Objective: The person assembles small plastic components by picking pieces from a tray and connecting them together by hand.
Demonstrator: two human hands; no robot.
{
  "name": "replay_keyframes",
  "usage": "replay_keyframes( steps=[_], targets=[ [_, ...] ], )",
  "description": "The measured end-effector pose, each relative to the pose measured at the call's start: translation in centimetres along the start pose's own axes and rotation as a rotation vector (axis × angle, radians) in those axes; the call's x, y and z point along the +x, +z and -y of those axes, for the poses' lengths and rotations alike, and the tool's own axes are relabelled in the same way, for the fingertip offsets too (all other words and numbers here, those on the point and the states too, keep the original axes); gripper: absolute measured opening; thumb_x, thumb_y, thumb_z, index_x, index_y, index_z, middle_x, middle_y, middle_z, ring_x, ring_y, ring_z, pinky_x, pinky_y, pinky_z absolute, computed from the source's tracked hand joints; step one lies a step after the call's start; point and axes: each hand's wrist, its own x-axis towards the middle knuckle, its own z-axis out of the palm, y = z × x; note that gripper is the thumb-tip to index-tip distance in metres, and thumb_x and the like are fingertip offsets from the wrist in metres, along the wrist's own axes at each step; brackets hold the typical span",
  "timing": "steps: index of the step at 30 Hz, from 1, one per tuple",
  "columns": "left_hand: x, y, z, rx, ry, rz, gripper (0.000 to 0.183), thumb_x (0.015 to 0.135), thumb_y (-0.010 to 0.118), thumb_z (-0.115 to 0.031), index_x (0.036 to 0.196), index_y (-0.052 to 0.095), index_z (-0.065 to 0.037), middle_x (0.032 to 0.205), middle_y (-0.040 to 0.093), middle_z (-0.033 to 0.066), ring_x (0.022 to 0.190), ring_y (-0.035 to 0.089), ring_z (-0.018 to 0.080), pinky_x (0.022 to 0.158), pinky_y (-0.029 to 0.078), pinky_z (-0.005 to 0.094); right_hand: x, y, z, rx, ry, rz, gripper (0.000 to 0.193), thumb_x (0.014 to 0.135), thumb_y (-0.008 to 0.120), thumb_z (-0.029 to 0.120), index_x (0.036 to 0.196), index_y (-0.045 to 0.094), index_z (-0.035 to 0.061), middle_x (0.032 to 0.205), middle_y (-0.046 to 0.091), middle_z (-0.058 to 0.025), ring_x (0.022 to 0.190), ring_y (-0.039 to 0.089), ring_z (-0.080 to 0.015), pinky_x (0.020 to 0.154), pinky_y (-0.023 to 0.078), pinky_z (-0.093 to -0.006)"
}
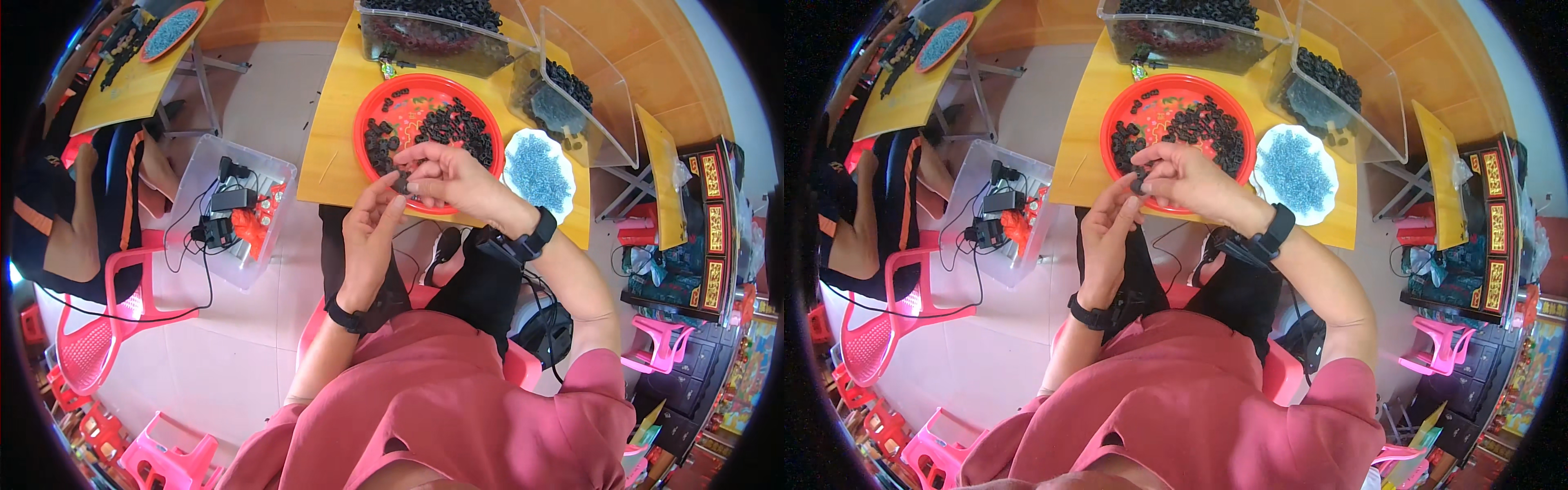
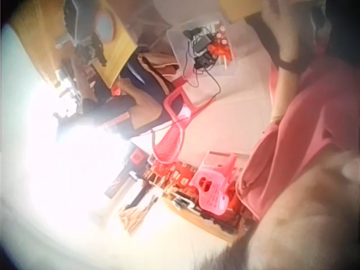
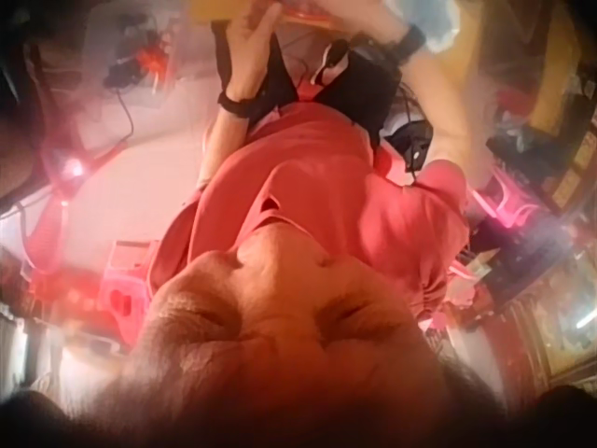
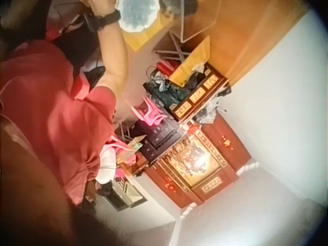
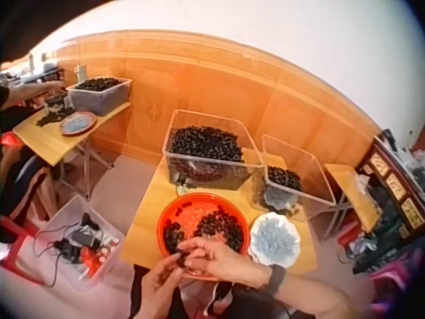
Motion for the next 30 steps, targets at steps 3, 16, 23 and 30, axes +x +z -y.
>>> replay_keyframes(
  steps=[3, 16, 23, 30],
  targets=[
    [-0.2, -0.2, 0.3, -0.024, -0.009, -0.003, 0.029, 0.092, 0.06, -0.013, 0.118, 0.06, -0.001, 0.092, 0.059, -0.0011, 0.081, 0.054, 0.0055, 0.074, 0.045, 0.0196, -0.7, 1.0, -0.1, -0.032, -0.044, -0.025, 0.04, 0.089, 0.06, 0.002, 0.127, 0.047, -0.0003, 0.085, 0.064, -0.0003, 0.069, 0.054, -0.003, 0.062, 0.043, -0.0179],
    [0.9, -2.2, -0.1, -0.239, 0.009, -0.027, 0.018, 0.096, 0.052, -0.011, 0.11, 0.058, -0.002, 0.087, 0.063, 0.001, 0.069, 0.053, 0.0057, 0.066, 0.042, 0.0193, -1.5, -4.6, 0.0, -0.946, -0.148, -0.475, 0.01, 0.08, 0.061, 0.008, 0.087, 0.066, 0.0015, 0.076, 0.065, -0.017, 0.078, 0.064, -0.0337, 0.069, 0.05, -0.042],
    [0.7, -2.1, -0.9, -0.191, -0.015, 0.051, 0.026, 0.097, 0.05, -0.01, 0.12, 0.058, -0.002, 0.086, 0.056, -0.0006, 0.07, 0.049, 0.0056, 0.067, 0.04, 0.0186, -0.5, -3.0, -1.6, -1.032, -0.139, -0.324, 0.011, 0.078, 0.064, 0.01, 0.086, 0.064, 0.0032, 0.083, 0.065, -0.0166, 0.08, 0.063, -0.0365, 0.07, 0.049, -0.0461],
    [0.5, -1.9, -0.8, -0.203, 0.001, 0.116, 0.025, 0.097, 0.049, -0.01, 0.119, 0.06, -0.003, 0.087, 0.058, -0.0004, 0.072, 0.051, 0.0053, 0.069, 0.041, 0.019, 0.3, -2.9, -3.0, -1.232, -0.265, -0.35, 0.011, 0.077, 0.064, 0.009, 0.082, 0.061, -0.0007, 0.083, 0.063, -0.0183, 0.078, 0.062, -0.0391, 0.065, 0.049, -0.0464]
  ],
)
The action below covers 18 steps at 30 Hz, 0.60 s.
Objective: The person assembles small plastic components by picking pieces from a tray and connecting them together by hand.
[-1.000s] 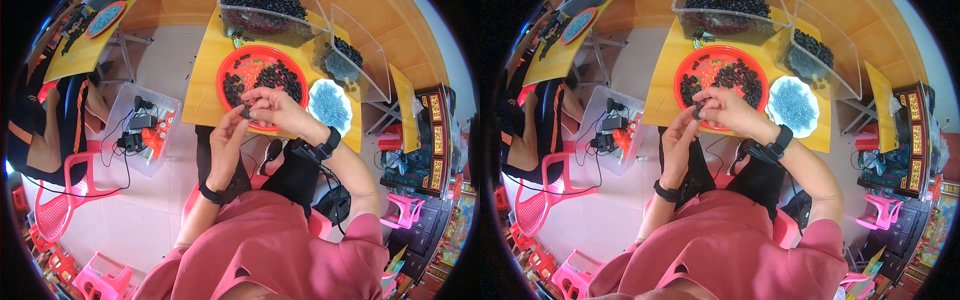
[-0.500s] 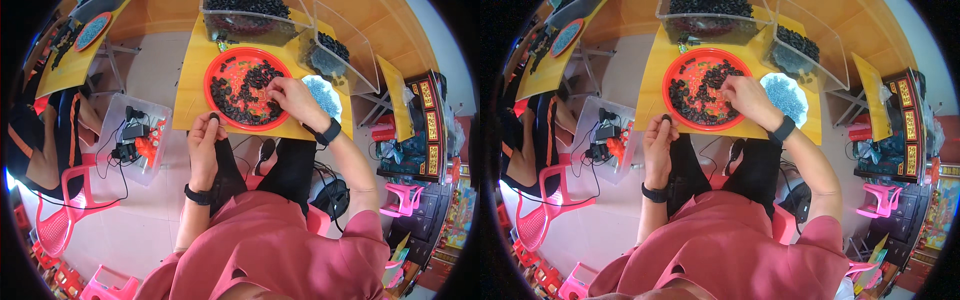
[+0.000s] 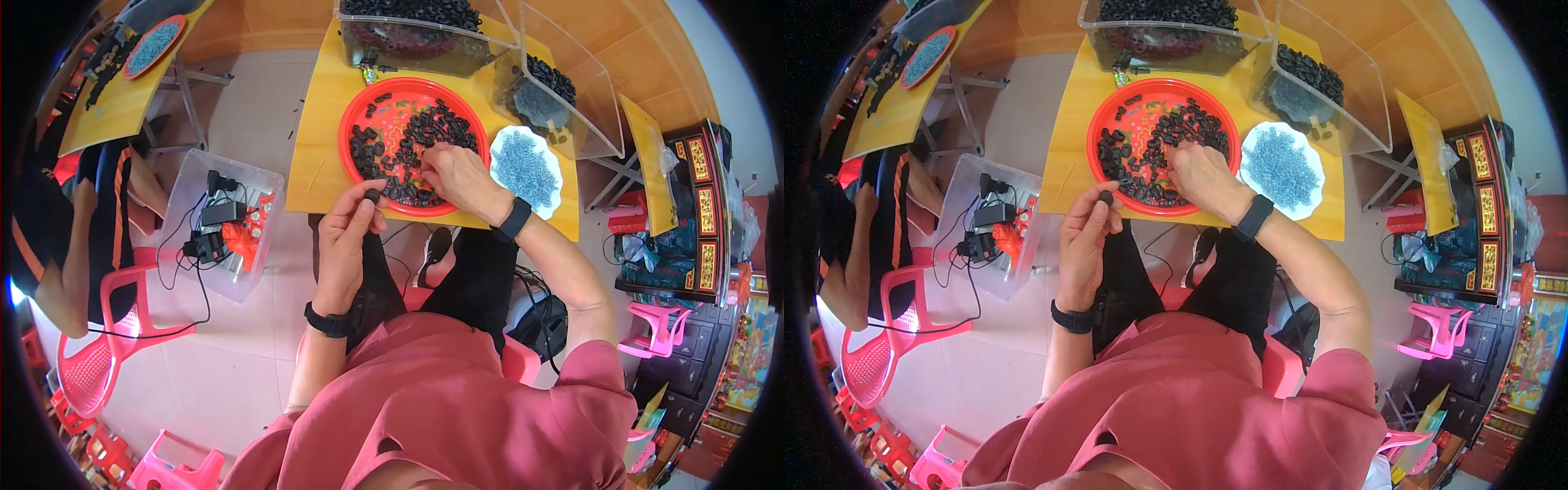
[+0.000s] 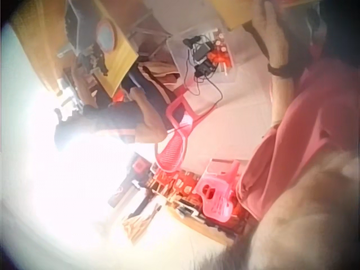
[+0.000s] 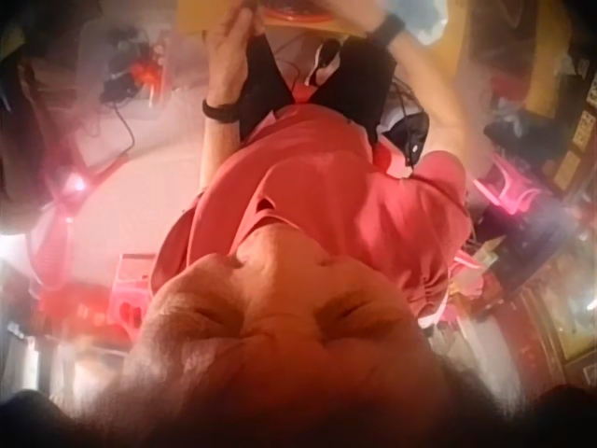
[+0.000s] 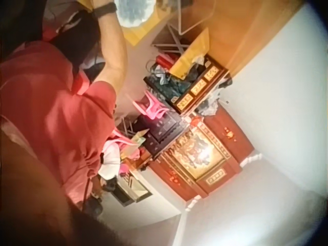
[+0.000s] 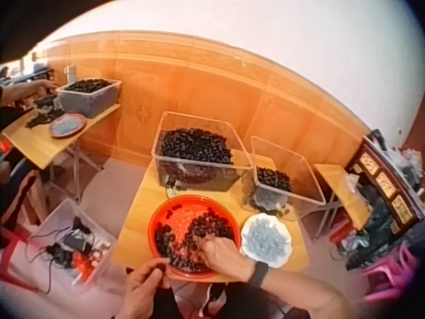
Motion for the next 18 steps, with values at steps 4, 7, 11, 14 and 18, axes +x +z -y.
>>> replay_keyframes(
  steps=[4, 7, 11, 14, 18],
  targets=[
    [0.1, 0.1, -0.1, -0.011, 0.012, 0.009, 0.024, 0.097, 0.05, -0.012, 0.118, 0.059, -0.002, 0.093, 0.063, 0.003, 0.074, 0.054, 0.0063, 0.071, 0.043, 0.0198, 0.0, -1.3, 0.5, 0.263, 0.086, -0.049, 0.011, 0.076, 0.065, 0.008, 0.079, 0.06, -0.0017, 0.076, 0.064, -0.0201, 0.069, 0.065, -0.0349, 0.06, 0.051, -0.0416],
    [0.1, 0.1, -0.5, -0.058, -0.052, 0.03, 0.024, 0.097, 0.051, -0.013, 0.117, 0.058, -0.002, 0.095, 0.064, 0.0047, 0.074, 0.056, 0.0071, 0.071, 0.045, 0.021, -0.6, -3.3, 2.1, 0.614, 0.206, -0.025, 0.011, 0.077, 0.066, 0.007, 0.081, 0.061, -0.0017, 0.07, 0.065, -0.014, 0.066, 0.066, -0.0214, 0.06, 0.051, -0.0322],
    [0.1, -0.1, -0.2, -0.143, -0.104, 0.064, 0.025, 0.097, 0.051, -0.013, 0.118, 0.056, -0.001, 0.094, 0.064, 0.0057, 0.073, 0.057, 0.0076, 0.07, 0.046, 0.021, -1.7, -2.9, 2.7, 0.872, 0.251, 0.002, 0.01, 0.079, 0.068, 0.007, 0.082, 0.062, -0.0006, 0.069, 0.064, -0.0047, 0.065, 0.06, -0.0083, 0.059, 0.049, -0.0247],
    [0.2, -0.3, 0.1, -0.149, -0.116, 0.105, 0.025, 0.096, 0.051, -0.013, 0.118, 0.056, -0.002, 0.092, 0.065, 0.0065, 0.072, 0.058, 0.0083, 0.068, 0.046, 0.0206, -2.6, -3.4, 4.4, 1.035, 0.268, 0.144, 0.007, 0.086, 0.066, 0.006, 0.085, 0.061, 0.0016, 0.073, 0.062, 0.0025, 0.063, 0.054, -0.0002, 0.055, 0.043, -0.0171],
    [0.2, -0.1, -0.1, -0.109, -0.118, 0.076, 0.023, 0.097, 0.05, -0.014, 0.116, 0.055, -0.002, 0.09, 0.066, 0.0084, 0.069, 0.06, 0.0098, 0.066, 0.047, 0.0212, -2.9, -3.2, 5.3, 1.056, 0.276, 0.144, 0.006, 0.087, 0.065, 0.005, 0.085, 0.061, 0.0017, 0.073, 0.062, 0.0026, 0.062, 0.054, -0.0001, 0.054, 0.043, -0.0172]
  ],
)
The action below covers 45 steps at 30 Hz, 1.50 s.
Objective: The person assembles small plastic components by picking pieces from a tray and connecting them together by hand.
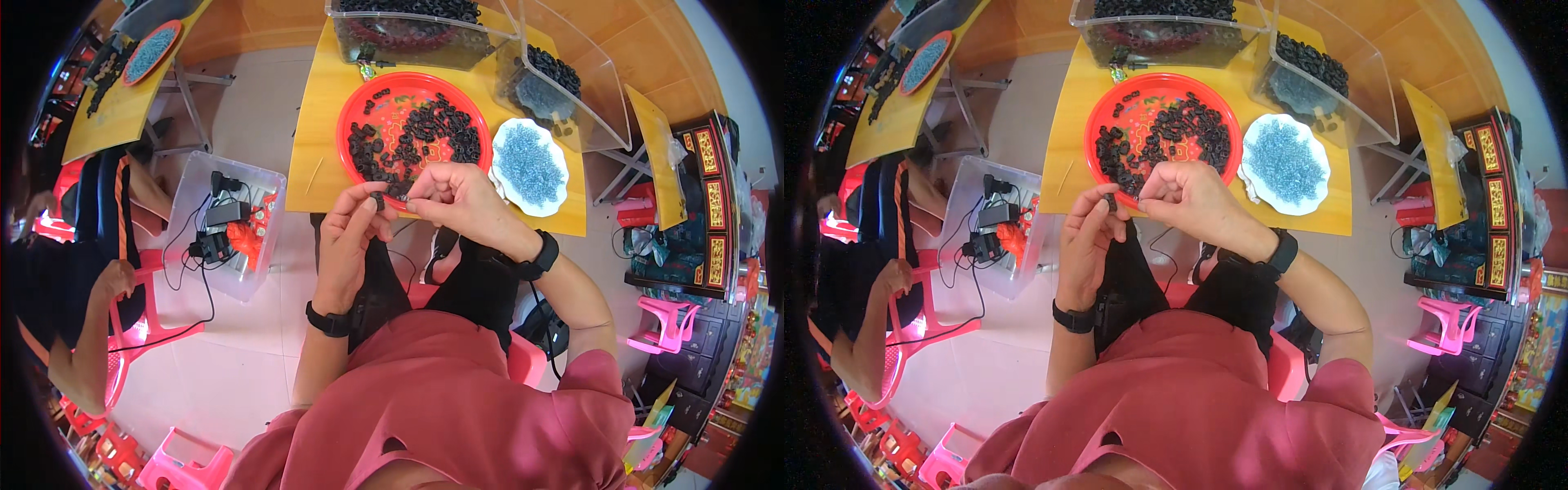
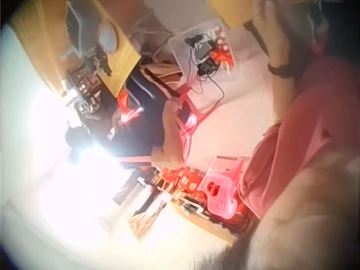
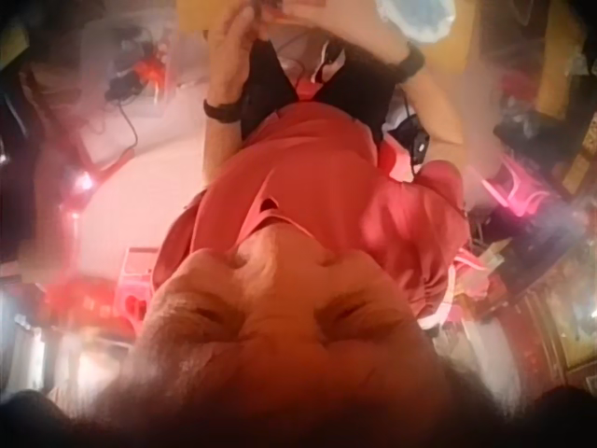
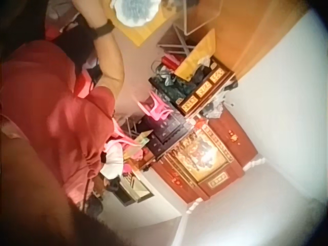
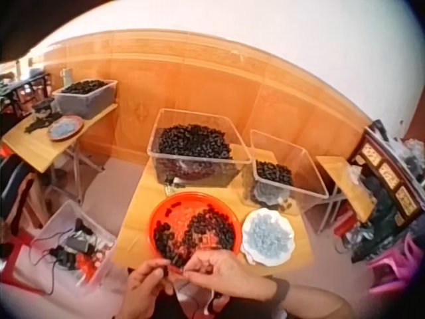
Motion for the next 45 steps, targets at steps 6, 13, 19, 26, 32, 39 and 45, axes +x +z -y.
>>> replay_keyframes(
  steps=[6, 13, 19, 26, 32, 39, 45],
  targets=[
    [-0.1, 0.1, 0.2, 0.05, -0.014, -0.051, 0.018, 0.099, 0.048, -0.019, 0.11, 0.049, -0.005, 0.095, 0.068, 0.0119, 0.073, 0.065, 0.0134, 0.064, 0.048, 0.0222, -0.4, 0.5, 0.7, -0.003, -0.043, -0.086, 0.005, 0.087, 0.064, 0.005, 0.089, 0.063, 0.001, 0.071, 0.061, 0.003, 0.059, 0.052, 0.0, 0.052, 0.04, -0.0177],
    [0.0, 0.2, 0.2, 0.101, -0.023, -0.066, 0.021, 0.101, 0.045, -0.025, 0.112, 0.047, -0.007, 0.097, 0.068, 0.0123, 0.074, 0.065, 0.0154, 0.065, 0.047, 0.0226, -0.6, 1.5, 1.7, -0.401, -0.246, -0.201, 0.01, 0.082, 0.064, 0.003, 0.091, 0.065, -0.0009, 0.073, 0.064, -0.0117, 0.065, 0.066, -0.0151, 0.057, 0.049, -0.0267],
    [-0.1, 0.3, 0.6, 0.147, -0.014, -0.022, 0.018, 0.1, 0.045, -0.02, 0.111, 0.046, -0.006, 0.095, 0.068, 0.0109, 0.075, 0.066, 0.0145, 0.065, 0.046, 0.0223, 0.1, 2.3, 1.3, -0.428, -0.479, -0.286, 0.016, 0.08, 0.063, 0.002, 0.096, 0.064, -0.0002, 0.081, 0.066, -0.0161, 0.071, 0.067, -0.029, 0.061, 0.054, -0.0345],
    [-0.3, 0.5, 0.7, 0.186, -0.039, 0.022, 0.017, 0.1, 0.045, -0.018, 0.111, 0.046, -0.005, 0.092, 0.068, 0.0096, 0.075, 0.065, 0.0145, 0.066, 0.046, 0.023, -0.4, 2.3, 1.4, -0.615, -0.45, -0.243, 0.025, 0.078, 0.066, 0.001, 0.103, 0.065, 0.0021, 0.084, 0.067, -0.0133, 0.071, 0.068, -0.0249, 0.064, 0.054, -0.0311],
    [-0.1, 0.5, 0.9, 0.161, -0.055, 0.001, 0.019, 0.1, 0.046, -0.019, 0.11, 0.047, -0.004, 0.091, 0.067, 0.009, 0.076, 0.065, 0.0148, 0.065, 0.046, 0.0238, -0.8, 2.8, 1.8, -0.638, -0.428, -0.249, 0.025, 0.078, 0.065, 0.001, 0.103, 0.064, 0.0027, 0.084, 0.067, -0.0132, 0.071, 0.067, -0.0256, 0.066, 0.053, -0.0335],
    [-0.1, 0.5, 0.8, 0.018, -0.094, 0.01, 0.02, 0.099, 0.048, -0.021, 0.112, 0.048, -0.005, 0.092, 0.067, 0.0072, 0.077, 0.065, 0.0134, 0.066, 0.046, 0.0227, -0.8, 2.6, 0.9, -0.557, -0.455, -0.32, 0.026, 0.079, 0.067, 0.004, 0.104, 0.063, 0.0022, 0.087, 0.067, -0.0132, 0.071, 0.068, -0.0254, 0.065, 0.053, -0.0334],
    [0.0, 0.1, 1.2, -0.067, -0.115, -0.032, 0.016, 0.096, 0.055, -0.017, 0.107, 0.054, -0.006, 0.089, 0.066, 0.0032, 0.076, 0.063, 0.0097, 0.065, 0.045, 0.0195, -0.8, 2.9, 0.5, -0.743, -0.515, -0.244, 0.022, 0.079, 0.066, 0.013, 0.099, 0.063, 0.0042, 0.094, 0.064, -0.0113, 0.083, 0.063, -0.0294, 0.067, 0.047, -0.0392]
  ],
)
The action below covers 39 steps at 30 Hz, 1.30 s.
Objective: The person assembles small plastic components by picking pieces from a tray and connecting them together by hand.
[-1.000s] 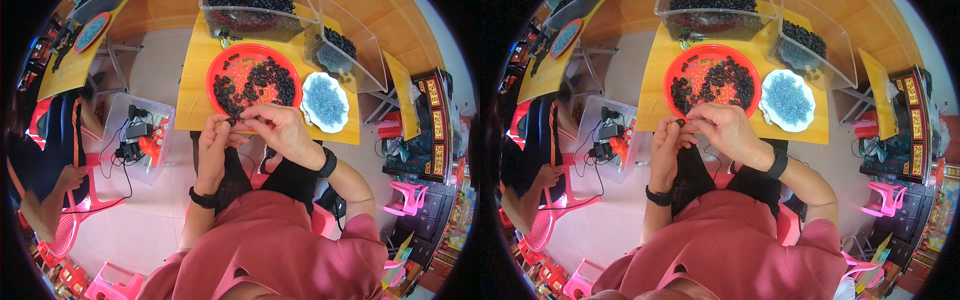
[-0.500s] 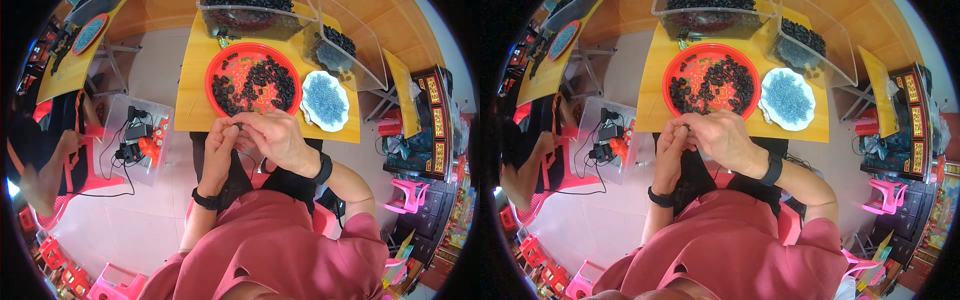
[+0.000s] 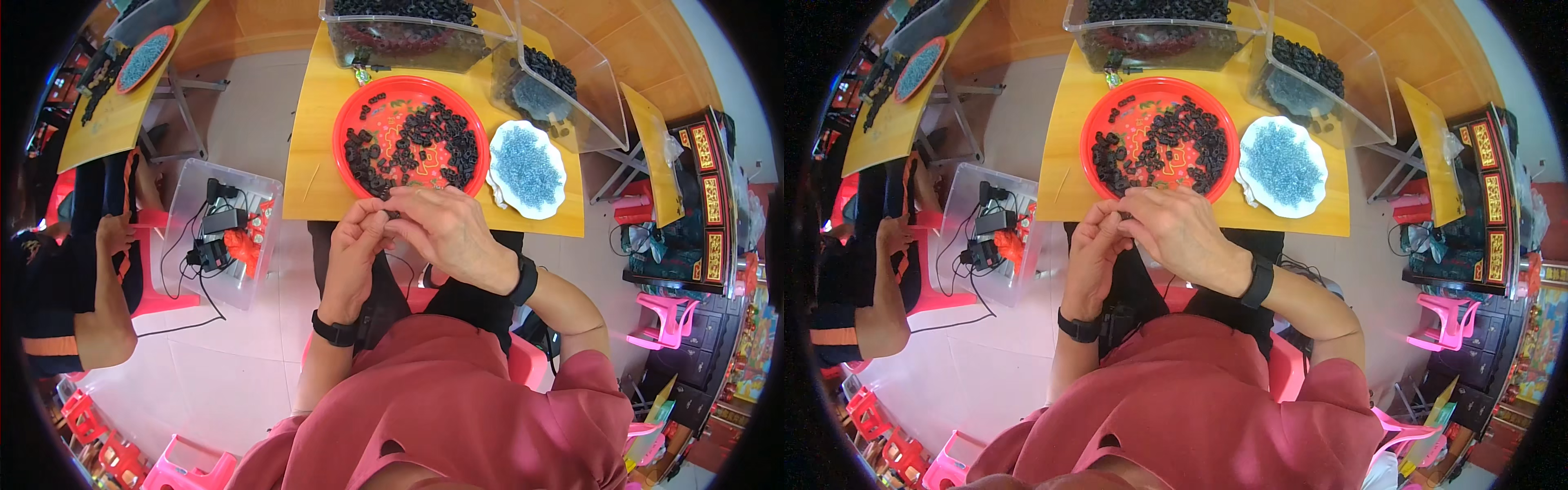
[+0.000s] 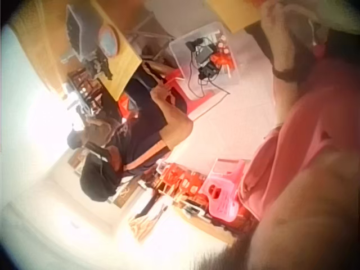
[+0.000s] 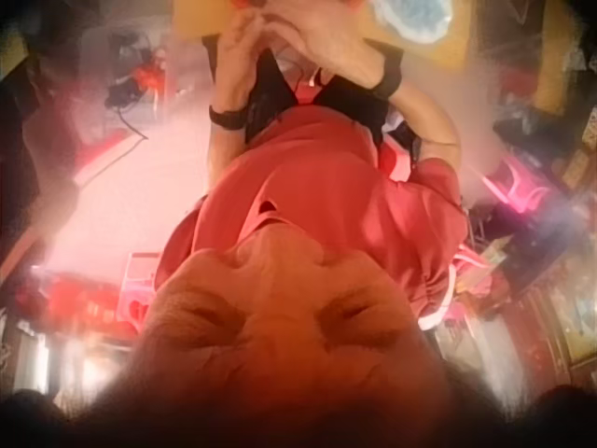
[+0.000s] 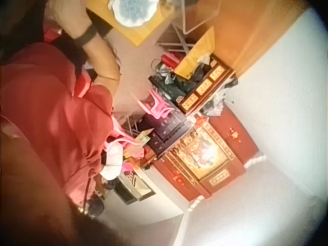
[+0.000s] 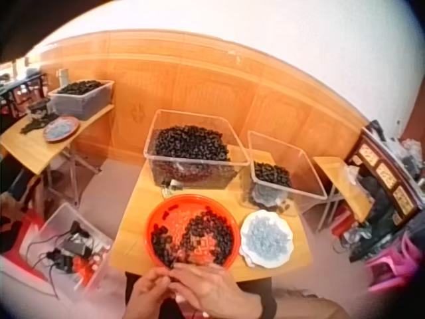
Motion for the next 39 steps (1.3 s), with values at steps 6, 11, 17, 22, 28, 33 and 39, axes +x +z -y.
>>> replay_keyframes(
  steps=[6, 11, 17, 22, 28, 33, 39],
  targets=[
    [-0.1, -0.4, -0.4, -0.005, -0.039, 0.02, 0.015, 0.094, 0.058, -0.014, 0.105, 0.056, -0.004, 0.088, 0.065, 0.0034, 0.073, 0.063, 0.0093, 0.064, 0.047, 0.0195, -0.1, 0.0, -1.0, 0.013, -0.17, -0.047, 0.023, 0.079, 0.067, 0.014, 0.1, 0.063, 0.0035, 0.097, 0.065, -0.0113, 0.084, 0.063, -0.0292, 0.069, 0.049, -0.0381],
    [-0.3, -0.6, -0.8, -0.024, -0.045, 0.064, 0.02, 0.093, 0.058, -0.012, 0.11, 0.058, -0.001, 0.09, 0.066, 0.006, 0.074, 0.063, 0.0105, 0.067, 0.049, 0.0201, 2.0, -2.9, -2.0, 0.232, -0.016, 0.226, 0.02, 0.082, 0.067, 0.014, 0.098, 0.066, 0.0024, 0.092, 0.067, -0.0104, 0.08, 0.066, -0.0231, 0.068, 0.051, -0.0302],
    [-0.2, -0.6, -0.9, -0.027, -0.054, 0.043, 0.026, 0.094, 0.057, -0.011, 0.117, 0.059, 0.0, 0.098, 0.067, 0.0102, 0.078, 0.064, 0.0118, 0.07, 0.05, 0.0209, 4.8, -3.9, -11.0, -0.063, 0.311, 0.11, 0.015, 0.083, 0.064, 0.013, 0.089, 0.068, 0.0003, 0.077, 0.067, -0.0141, 0.07, 0.066, -0.0225, 0.066, 0.051, -0.0308],
    [0.0, -1.0, -0.8, -0.073, -0.02, 0.027, 0.025, 0.094, 0.056, -0.011, 0.116, 0.059, 0.001, 0.097, 0.067, 0.01, 0.078, 0.064, 0.0123, 0.07, 0.05, 0.0213, 6.1, -2.1, -13.6, -0.191, 0.255, 0.1, 0.012, 0.078, 0.066, 0.01, 0.086, 0.069, 0.0013, 0.078, 0.067, -0.0163, 0.074, 0.066, -0.0294, 0.068, 0.051, -0.0366],
    [-0.1, -1.0, -0.8, -0.086, -0.013, 0.029, 0.025, 0.094, 0.056, -0.012, 0.116, 0.058, 0.0, 0.098, 0.067, 0.0097, 0.078, 0.064, 0.0122, 0.07, 0.05, 0.0214, 6.9, -0.2, -14.1, -0.233, 0.308, 0.194, 0.015, 0.078, 0.066, 0.014, 0.086, 0.069, 0.0021, 0.079, 0.066, -0.0167, 0.076, 0.065, -0.0323, 0.071, 0.049, -0.0399],
    [-0.2, -1.2, -0.9, -0.078, -0.008, 0.024, 0.025, 0.094, 0.057, -0.012, 0.116, 0.058, 0.0, 0.098, 0.067, 0.0093, 0.077, 0.064, 0.0119, 0.069, 0.05, 0.021, 6.7, 0.5, -14.0, -0.287, 0.246, 0.105, 0.016, 0.081, 0.064, 0.013, 0.087, 0.066, -0.0007, 0.073, 0.065, -0.0157, 0.072, 0.066, -0.0274, 0.067, 0.05, -0.0371],
    [-0.1, -1.0, -0.9, -0.076, -0.01, 0.021, 0.023, 0.094, 0.057, -0.012, 0.114, 0.058, 0.0, 0.098, 0.067, 0.0089, 0.077, 0.063, 0.0115, 0.07, 0.049, 0.0208, 4.4, -1.6, -9.0, 0.436, 0.511, 0.085, 0.008, 0.083, 0.063, 0.007, 0.083, 0.063, -0.0002, 0.068, 0.064, -0.0047, 0.058, 0.06, -0.0071, 0.052, 0.046, -0.0221]
  ],
)
